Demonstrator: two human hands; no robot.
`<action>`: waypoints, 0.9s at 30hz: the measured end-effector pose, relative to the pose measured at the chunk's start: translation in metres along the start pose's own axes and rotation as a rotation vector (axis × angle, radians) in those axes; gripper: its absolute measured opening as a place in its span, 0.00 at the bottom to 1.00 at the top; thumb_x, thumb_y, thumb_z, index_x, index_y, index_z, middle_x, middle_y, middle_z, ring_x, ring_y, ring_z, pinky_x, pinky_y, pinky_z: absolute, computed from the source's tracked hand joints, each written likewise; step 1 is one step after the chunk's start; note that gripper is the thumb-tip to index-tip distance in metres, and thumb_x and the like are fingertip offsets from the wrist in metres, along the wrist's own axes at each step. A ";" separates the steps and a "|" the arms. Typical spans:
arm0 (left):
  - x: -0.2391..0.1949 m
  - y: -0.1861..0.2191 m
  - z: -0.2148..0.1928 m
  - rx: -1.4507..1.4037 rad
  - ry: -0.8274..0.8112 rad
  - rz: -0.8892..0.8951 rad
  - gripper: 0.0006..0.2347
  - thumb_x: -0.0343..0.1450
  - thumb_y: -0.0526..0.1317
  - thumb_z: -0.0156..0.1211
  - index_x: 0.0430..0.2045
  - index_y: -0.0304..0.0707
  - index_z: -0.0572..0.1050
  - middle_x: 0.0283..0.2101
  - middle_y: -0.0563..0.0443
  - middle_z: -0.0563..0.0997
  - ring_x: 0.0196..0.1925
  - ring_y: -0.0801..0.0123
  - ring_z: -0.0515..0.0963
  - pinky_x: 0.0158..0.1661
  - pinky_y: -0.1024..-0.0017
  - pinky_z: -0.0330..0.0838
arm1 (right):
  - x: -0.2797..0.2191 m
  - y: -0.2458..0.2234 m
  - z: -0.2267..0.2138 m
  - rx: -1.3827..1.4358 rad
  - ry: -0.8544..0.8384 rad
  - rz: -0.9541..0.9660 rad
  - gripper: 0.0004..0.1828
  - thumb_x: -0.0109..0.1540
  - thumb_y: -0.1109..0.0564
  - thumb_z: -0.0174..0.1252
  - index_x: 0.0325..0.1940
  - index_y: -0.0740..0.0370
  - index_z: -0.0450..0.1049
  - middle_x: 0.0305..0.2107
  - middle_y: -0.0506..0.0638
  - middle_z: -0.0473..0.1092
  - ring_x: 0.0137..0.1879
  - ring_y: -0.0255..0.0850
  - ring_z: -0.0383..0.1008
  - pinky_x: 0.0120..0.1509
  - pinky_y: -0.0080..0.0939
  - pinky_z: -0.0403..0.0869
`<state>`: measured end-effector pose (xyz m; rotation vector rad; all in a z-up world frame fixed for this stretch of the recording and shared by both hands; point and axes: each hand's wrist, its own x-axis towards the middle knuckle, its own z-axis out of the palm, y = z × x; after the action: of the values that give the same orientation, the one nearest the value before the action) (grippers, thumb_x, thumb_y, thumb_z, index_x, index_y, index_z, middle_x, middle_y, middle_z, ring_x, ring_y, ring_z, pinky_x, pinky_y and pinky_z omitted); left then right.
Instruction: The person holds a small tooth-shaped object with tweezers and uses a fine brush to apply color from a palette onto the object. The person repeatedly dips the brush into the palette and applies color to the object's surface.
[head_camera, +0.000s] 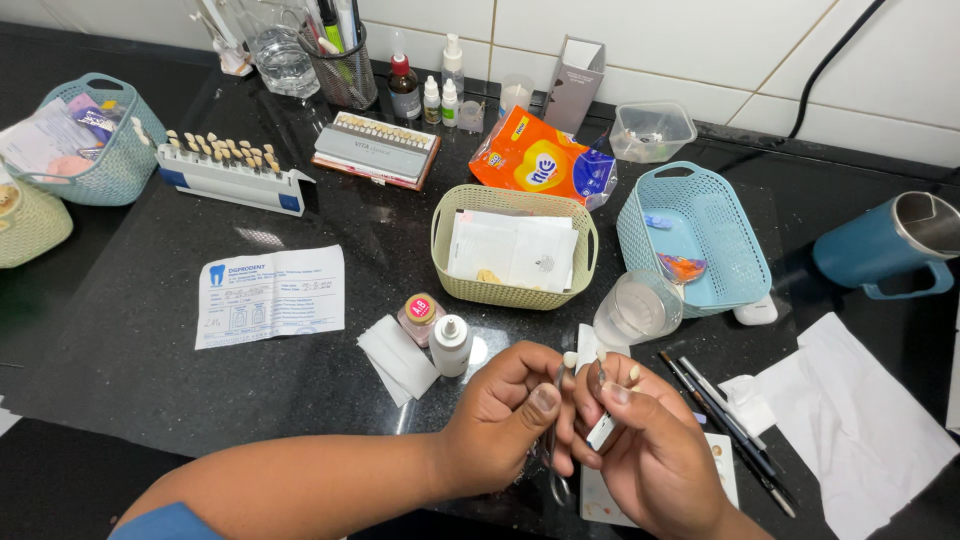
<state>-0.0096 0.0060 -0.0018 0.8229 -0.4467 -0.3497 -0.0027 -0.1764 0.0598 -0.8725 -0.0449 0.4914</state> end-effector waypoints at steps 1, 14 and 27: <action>-0.001 -0.002 -0.001 0.003 0.015 0.000 0.10 0.83 0.43 0.47 0.51 0.34 0.62 0.36 0.47 0.76 0.32 0.71 0.80 0.36 0.76 0.76 | -0.001 0.001 0.000 -0.012 -0.010 -0.018 0.13 0.67 0.54 0.48 0.36 0.68 0.65 0.30 0.56 0.64 0.30 0.43 0.67 0.35 0.43 0.72; -0.030 -0.002 0.042 -0.041 0.139 0.007 0.08 0.82 0.41 0.48 0.46 0.34 0.63 0.31 0.48 0.76 0.26 0.74 0.76 0.30 0.78 0.74 | -0.046 0.019 0.013 -0.041 -0.016 -0.103 0.17 0.70 0.50 0.48 0.34 0.66 0.65 0.25 0.60 0.68 0.27 0.42 0.67 0.36 0.41 0.73; -0.182 -0.077 0.075 0.170 0.496 -0.021 0.06 0.81 0.37 0.47 0.46 0.31 0.67 0.27 0.52 0.73 0.24 0.78 0.71 0.28 0.77 0.72 | -0.143 0.156 -0.004 -0.113 0.085 0.044 0.13 0.72 0.51 0.46 0.39 0.63 0.63 0.30 0.57 0.70 0.32 0.44 0.73 0.33 0.38 0.74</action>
<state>-0.2122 -0.0052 -0.0603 1.0435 -0.0033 -0.1183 -0.1908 -0.1571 -0.0360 -1.0062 0.0248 0.4962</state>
